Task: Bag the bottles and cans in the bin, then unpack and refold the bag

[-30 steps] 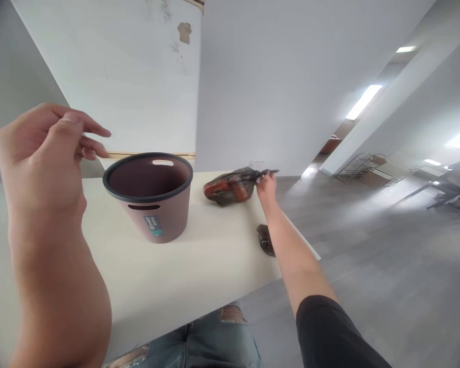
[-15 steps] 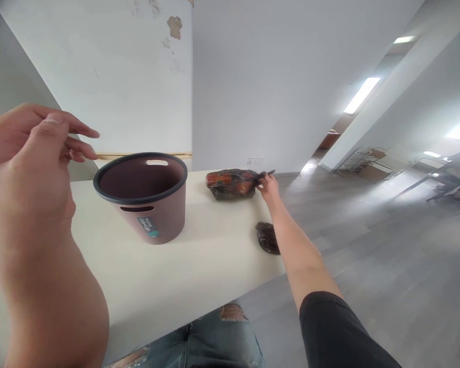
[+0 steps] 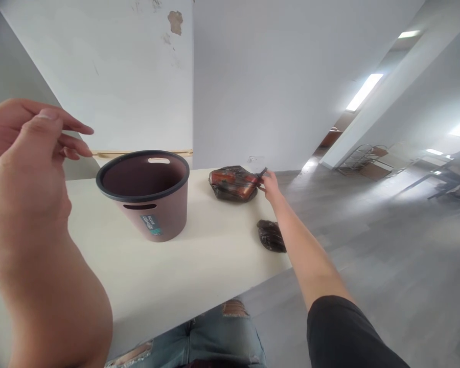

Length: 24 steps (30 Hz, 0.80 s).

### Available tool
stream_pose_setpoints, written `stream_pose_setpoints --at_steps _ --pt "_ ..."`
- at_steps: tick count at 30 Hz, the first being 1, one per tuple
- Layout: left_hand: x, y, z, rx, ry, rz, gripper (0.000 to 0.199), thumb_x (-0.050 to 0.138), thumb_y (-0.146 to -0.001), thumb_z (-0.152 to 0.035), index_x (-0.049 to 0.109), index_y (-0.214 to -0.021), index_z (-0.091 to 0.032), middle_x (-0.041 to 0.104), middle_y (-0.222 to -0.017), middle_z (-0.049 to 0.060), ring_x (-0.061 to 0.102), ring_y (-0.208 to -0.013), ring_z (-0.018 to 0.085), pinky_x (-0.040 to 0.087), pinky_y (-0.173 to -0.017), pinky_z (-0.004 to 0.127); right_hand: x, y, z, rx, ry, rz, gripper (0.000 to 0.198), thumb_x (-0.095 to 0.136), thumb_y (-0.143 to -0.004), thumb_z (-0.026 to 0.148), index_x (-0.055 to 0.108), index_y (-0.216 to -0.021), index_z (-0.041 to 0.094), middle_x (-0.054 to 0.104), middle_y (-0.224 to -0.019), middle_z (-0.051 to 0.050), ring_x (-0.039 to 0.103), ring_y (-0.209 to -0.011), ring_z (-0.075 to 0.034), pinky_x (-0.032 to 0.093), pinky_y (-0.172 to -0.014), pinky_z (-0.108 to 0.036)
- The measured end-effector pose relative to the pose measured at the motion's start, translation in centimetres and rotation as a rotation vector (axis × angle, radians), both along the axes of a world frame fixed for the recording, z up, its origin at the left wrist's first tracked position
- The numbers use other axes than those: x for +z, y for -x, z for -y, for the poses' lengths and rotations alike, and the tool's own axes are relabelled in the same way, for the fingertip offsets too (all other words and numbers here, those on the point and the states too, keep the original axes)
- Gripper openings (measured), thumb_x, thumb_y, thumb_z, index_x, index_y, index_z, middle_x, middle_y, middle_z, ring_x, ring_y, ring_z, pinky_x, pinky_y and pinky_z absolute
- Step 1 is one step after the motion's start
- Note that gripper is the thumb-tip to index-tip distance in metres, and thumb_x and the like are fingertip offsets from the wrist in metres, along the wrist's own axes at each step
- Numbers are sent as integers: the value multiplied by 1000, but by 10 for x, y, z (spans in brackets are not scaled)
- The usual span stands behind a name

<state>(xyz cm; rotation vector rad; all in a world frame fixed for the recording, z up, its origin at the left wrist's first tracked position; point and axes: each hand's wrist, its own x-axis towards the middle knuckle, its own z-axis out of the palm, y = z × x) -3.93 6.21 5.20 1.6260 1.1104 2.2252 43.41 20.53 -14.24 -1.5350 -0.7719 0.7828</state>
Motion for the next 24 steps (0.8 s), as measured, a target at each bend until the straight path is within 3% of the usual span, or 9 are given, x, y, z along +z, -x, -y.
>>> stream_pose_setpoints --at_steps 4,9,11,14,16,20,22,24 --pt "1 -1 2 33 20 9 22 54 -82 -8 74 -78 -16 64 -69 2 56 -58 14 35 -59 30 11 -2 17 -34 73 157 61 66 -65 29 51 -124 30 69 -94 1 66 -87 -19 54 -82 -36" --pt "-1 6 -1 -7 -5 -14 20 57 -84 -10 75 -79 -17 69 -74 4 58 -60 14 36 -59 31 14 -12 62 -60 87 413 76 67 -66 32 51 -141 28 68 -116 -6 64 -101 -23 54 -88 -39" --pt "-1 9 -1 -15 -10 -17 19 58 -85 -11 75 -80 -17 69 -74 3 58 -60 14 36 -59 31 14 -14 87 -24 103 586 71 65 -72 38 54 -141 28 69 -119 -7 65 -103 -25 55 -91 -43" --pt "-1 11 -2 -6 7 -15 18 59 -85 -11 75 -79 -17 69 -74 3 58 -59 14 36 -58 30 12 -14 133 39 145 746 52 66 -78 41 66 -127 24 71 -115 -10 67 -105 -29 51 -103 -50" --pt "-1 13 -2 12 11 -9 19 58 -83 -10 76 -79 -17 69 -73 2 58 -59 13 36 -58 30 4 -10 168 169 272 878 49 63 -85 52 70 -125 24 71 -120 -13 67 -114 -33 50 -107 -52" --pt "-2 17 -5 28 17 -10 21 57 -83 -9 76 -79 -17 67 -70 2 58 -59 13 36 -57 28 -28 4 231 243 394 1012 73 64 -84 67 62 -147 30 62 -146 -15 51 -143 -43 45 -115 -60" --pt "-2 17 -6 27 27 -8 21 57 -83 -8 76 -79 -17 67 -70 2 58 -59 13 36 -57 27 -45 12 249 220 426 1012 73 65 -82 65 62 -146 29 60 -150 -15 51 -142 -46 48 -111 -63" --pt "-2 16 -7 15 38 -11 22 58 -83 -7 76 -79 -17 68 -70 2 58 -60 12 37 -58 27 -54 22 255 208 402 971 62 65 -82 58 69 -136 27 64 -145 -15 58 -134 -45 50 -109 -62"
